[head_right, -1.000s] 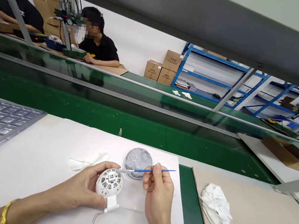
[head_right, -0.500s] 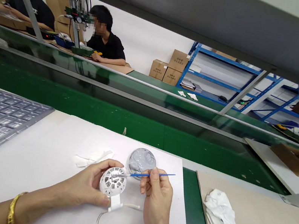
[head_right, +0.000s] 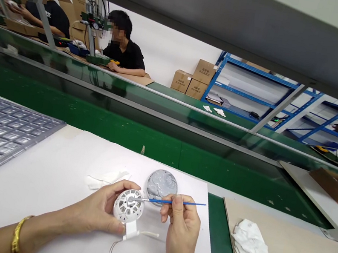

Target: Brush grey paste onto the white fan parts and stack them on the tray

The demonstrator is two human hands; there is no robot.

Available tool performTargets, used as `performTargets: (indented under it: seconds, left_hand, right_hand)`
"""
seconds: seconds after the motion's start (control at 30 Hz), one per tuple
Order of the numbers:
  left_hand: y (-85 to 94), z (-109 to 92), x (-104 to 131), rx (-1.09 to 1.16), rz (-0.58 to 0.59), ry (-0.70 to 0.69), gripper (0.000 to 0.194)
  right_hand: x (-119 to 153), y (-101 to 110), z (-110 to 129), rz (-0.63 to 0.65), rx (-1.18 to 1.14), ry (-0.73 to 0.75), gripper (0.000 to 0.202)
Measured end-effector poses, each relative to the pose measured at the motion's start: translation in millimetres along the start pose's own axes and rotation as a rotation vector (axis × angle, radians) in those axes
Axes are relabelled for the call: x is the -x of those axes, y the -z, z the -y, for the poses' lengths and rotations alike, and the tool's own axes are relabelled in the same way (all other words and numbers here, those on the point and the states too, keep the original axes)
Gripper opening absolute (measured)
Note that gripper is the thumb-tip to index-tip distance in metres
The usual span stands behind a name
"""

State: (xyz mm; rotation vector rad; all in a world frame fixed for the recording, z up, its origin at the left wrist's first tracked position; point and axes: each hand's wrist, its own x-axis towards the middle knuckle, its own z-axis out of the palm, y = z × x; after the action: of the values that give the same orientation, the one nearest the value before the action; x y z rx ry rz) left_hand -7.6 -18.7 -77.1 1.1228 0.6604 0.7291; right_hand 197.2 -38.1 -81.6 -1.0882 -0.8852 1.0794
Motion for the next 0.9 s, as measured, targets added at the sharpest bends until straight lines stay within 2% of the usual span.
performTargets:
  seconds: [0.2,0.4,0.5,0.67,0.9]
  left_hand:
    - [0.4,-1.0,-0.3,-0.012,0.008,-0.016,0.064]
    - [-0.9,-11.1,2.8,-0.115,0.041,0.059,0.064]
    - [-1.2,-8.9,3.6,-0.173,0.022,0.050,0.066]
    - [0.1,-0.8,2.6,-0.177,-0.005,0.015,0.066]
    - [-0.8,-2.5,2.9,-0.188,-0.037,0.009,0.067]
  right_hand:
    - [1.1,-1.7,4.3,-0.006,-0.012,0.040,0.024]
    - [0.2,-1.9,7.1,-0.028,-0.067,0.049,0.023]
    - [-1.0,-1.9,9.7,-0.049,-0.102,0.042,0.023]
    - [-0.9,-3.6,15.2,-0.064,-0.143,-0.015,0.025]
    - [-1.3,-3.5,14.0,-0.064,-0.204,-0.149,0.028]
